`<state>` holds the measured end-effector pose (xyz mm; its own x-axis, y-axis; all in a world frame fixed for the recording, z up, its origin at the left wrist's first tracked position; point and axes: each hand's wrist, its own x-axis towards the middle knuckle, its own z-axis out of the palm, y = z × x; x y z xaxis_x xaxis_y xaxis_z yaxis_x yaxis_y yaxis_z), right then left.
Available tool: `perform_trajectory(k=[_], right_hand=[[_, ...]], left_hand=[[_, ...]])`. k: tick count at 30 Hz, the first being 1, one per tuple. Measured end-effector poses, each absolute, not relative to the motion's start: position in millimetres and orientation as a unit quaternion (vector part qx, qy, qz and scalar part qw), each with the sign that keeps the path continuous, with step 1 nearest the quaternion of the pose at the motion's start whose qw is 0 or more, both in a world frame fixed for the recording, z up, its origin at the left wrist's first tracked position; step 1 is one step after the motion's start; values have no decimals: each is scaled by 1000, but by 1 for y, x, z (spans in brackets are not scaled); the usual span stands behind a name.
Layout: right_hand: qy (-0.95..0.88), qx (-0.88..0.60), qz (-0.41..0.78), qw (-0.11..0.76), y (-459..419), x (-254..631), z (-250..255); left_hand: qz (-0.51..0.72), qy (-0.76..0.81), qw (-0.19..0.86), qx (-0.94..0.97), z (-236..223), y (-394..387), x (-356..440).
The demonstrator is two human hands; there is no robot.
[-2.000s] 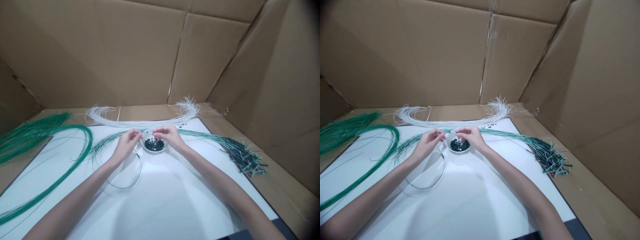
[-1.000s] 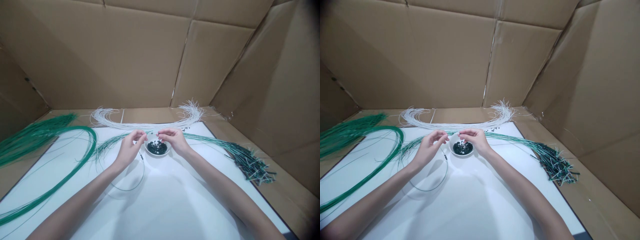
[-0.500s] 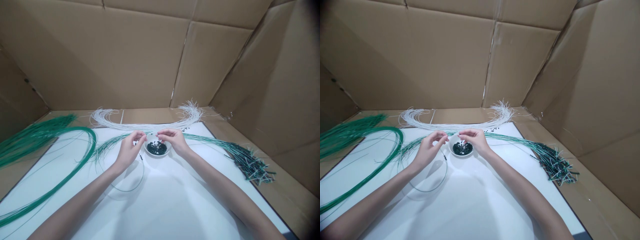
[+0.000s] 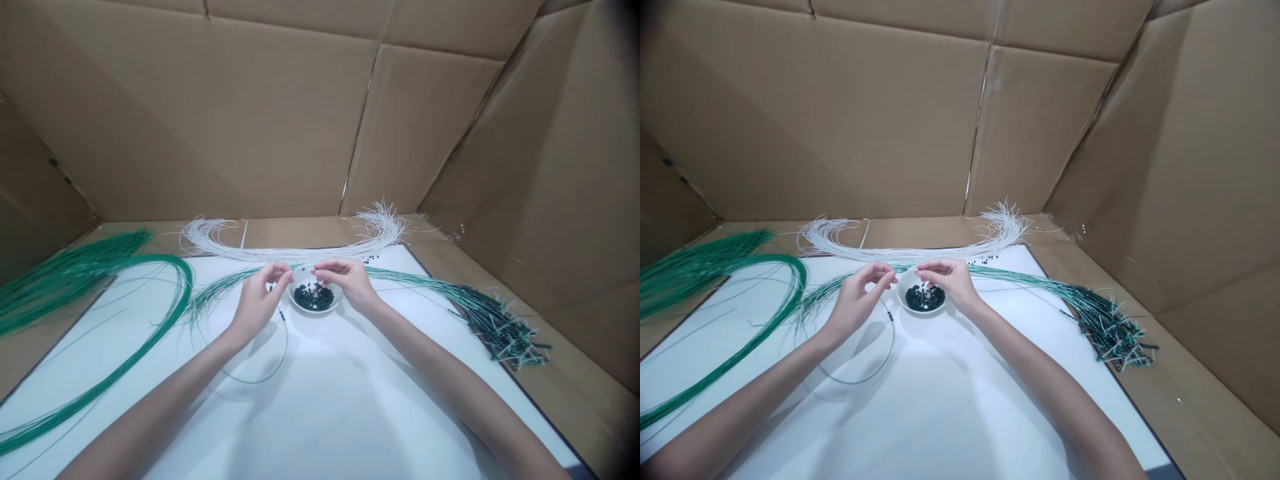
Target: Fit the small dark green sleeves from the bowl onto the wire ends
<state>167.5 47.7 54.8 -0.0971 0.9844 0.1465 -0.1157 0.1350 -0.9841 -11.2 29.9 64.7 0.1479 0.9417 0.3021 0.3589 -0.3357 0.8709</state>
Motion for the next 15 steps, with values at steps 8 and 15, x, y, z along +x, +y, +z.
perform_trajectory(k=[8, 15], right_hand=[[-528, -405, 521, 535, 47, 167, 56], [-527, -402, 524, 535, 46, 166, 57]], left_hand=[[445, 478, 323, 685, 65, 30, -12], [446, 474, 320, 688, 63, 32, -12]])
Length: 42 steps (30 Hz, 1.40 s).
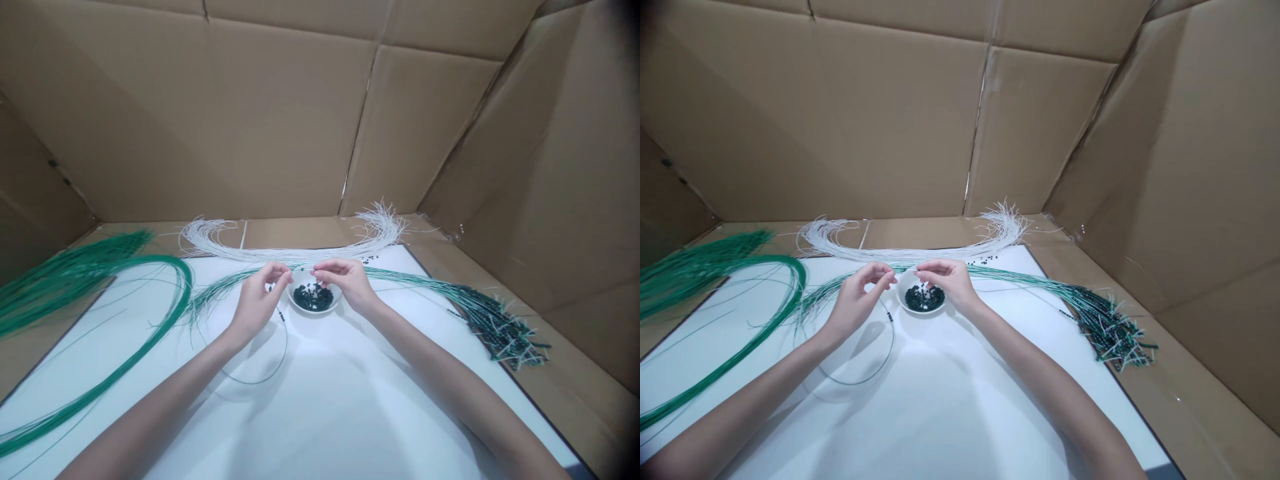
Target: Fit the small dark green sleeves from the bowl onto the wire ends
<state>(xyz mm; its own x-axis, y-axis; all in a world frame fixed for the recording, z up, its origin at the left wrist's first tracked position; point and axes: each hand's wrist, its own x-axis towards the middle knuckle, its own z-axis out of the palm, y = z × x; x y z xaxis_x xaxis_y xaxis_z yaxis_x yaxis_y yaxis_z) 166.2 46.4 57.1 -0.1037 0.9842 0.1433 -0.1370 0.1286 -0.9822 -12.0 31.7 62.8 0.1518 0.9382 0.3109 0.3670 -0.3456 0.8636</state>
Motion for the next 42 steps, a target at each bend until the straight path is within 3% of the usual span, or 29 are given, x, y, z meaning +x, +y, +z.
perform_trajectory(k=[42], right_hand=[[-546, -396, 493, 549, 45, 166, 56]], left_hand=[[426, 468, 282, 722, 65, 27, -8]])
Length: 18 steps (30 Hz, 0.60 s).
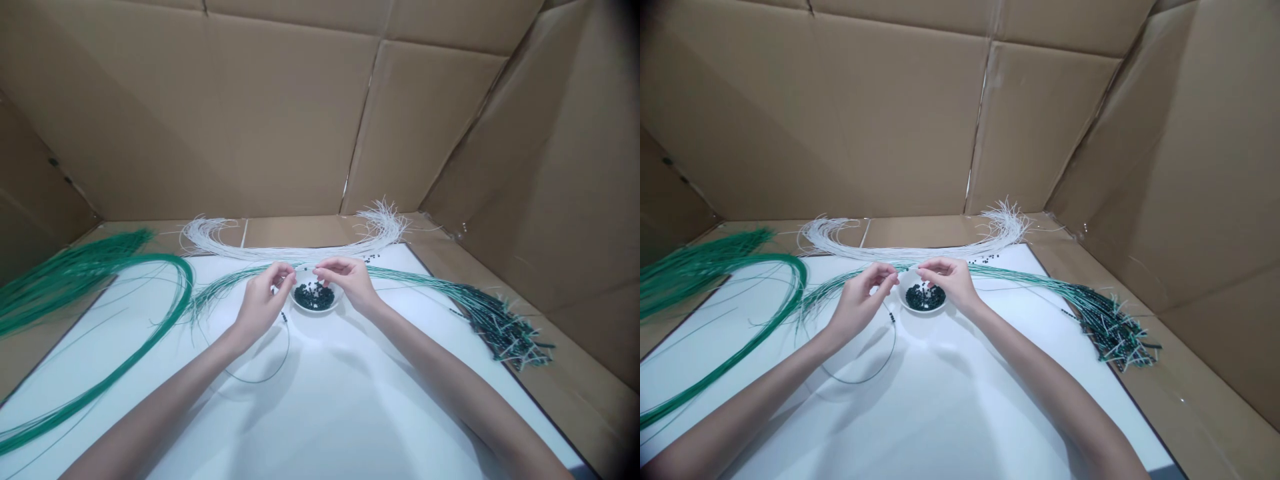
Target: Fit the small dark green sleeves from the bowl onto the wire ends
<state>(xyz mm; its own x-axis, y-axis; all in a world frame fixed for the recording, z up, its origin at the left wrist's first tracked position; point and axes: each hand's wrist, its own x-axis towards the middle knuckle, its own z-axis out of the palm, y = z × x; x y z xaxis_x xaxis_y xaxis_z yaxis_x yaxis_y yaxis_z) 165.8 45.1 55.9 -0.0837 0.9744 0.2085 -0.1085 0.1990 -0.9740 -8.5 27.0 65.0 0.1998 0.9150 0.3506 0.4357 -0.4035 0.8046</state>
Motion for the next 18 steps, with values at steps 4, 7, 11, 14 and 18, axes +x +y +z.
perform_trajectory(k=[4, 7, 11, 14, 18], right_hand=[[-569, -385, 485, 541, 41, 165, 60], [-569, -375, 480, 552, 40, 166, 63], [-565, -378, 466, 567, 39, 169, 67], [-561, -382, 461, 571, 37, 169, 70], [-550, -377, 469, 579, 35, 168, 72]], left_hand=[[400, 467, 277, 738, 74, 27, -2], [394, 456, 304, 738, 84, 29, 3], [396, 446, 341, 726, 92, 30, 7], [411, 445, 350, 715, 93, 30, 7], [447, 426, 383, 687, 95, 27, 6]])
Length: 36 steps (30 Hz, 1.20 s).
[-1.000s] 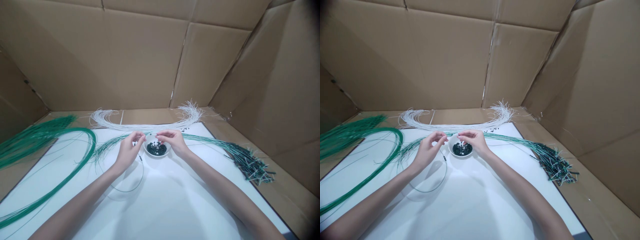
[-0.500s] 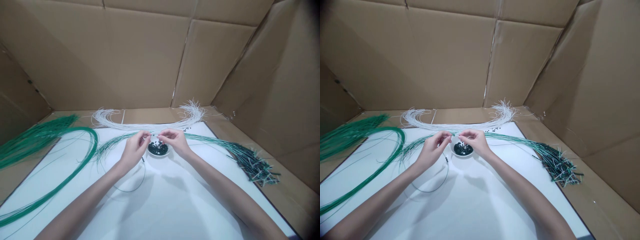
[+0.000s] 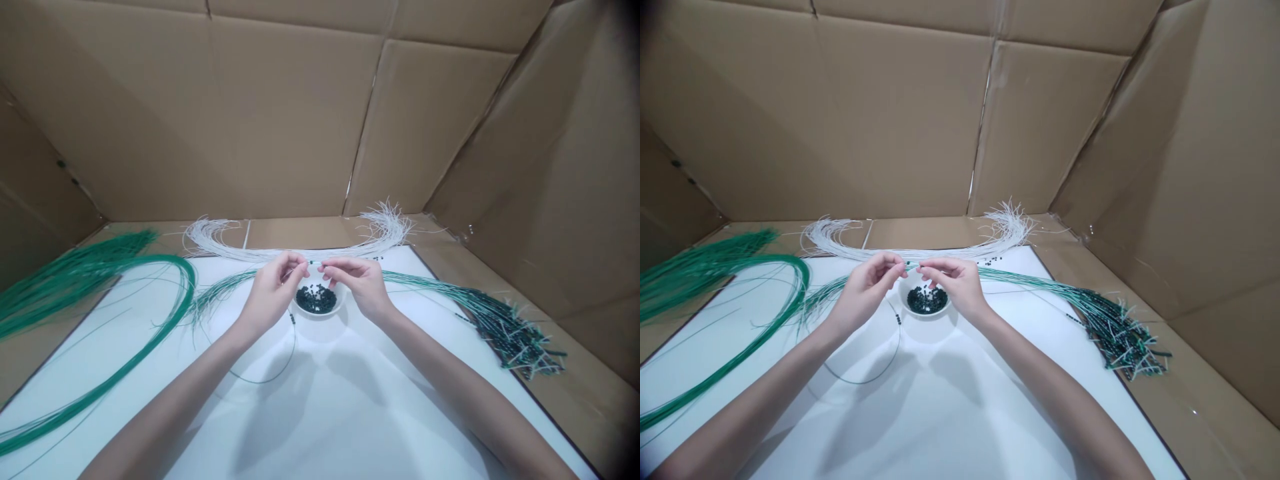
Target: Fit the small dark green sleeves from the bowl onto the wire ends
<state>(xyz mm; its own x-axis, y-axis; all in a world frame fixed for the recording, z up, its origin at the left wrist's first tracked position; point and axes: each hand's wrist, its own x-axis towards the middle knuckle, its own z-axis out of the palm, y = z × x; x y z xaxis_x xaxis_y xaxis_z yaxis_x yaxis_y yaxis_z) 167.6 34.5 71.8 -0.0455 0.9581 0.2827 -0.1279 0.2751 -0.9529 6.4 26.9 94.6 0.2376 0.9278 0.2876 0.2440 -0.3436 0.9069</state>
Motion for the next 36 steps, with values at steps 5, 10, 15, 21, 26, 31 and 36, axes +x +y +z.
perform_trajectory(k=[5, 10, 15, 21, 26, 31, 36], right_hand=[[-508, -358, 519, 587, 33, 166, 71], [-495, -342, 536, 592, 34, 165, 70], [-508, -336, 525, 595, 37, 167, 67], [-506, -340, 519, 599, 37, 167, 66], [-505, -345, 517, 599, 36, 167, 66], [-504, -353, 512, 599, 36, 166, 67], [-508, -361, 504, 598, 37, 166, 67]], left_hand=[[470, 399, 431, 658, 97, 22, 11], [490, 384, 416, 663, 97, 19, 14], [488, 389, 399, 672, 95, 17, 15], [484, 393, 398, 673, 95, 17, 16], [483, 396, 395, 673, 95, 17, 15], [481, 394, 392, 678, 95, 17, 15], [477, 395, 386, 684, 94, 17, 15]])
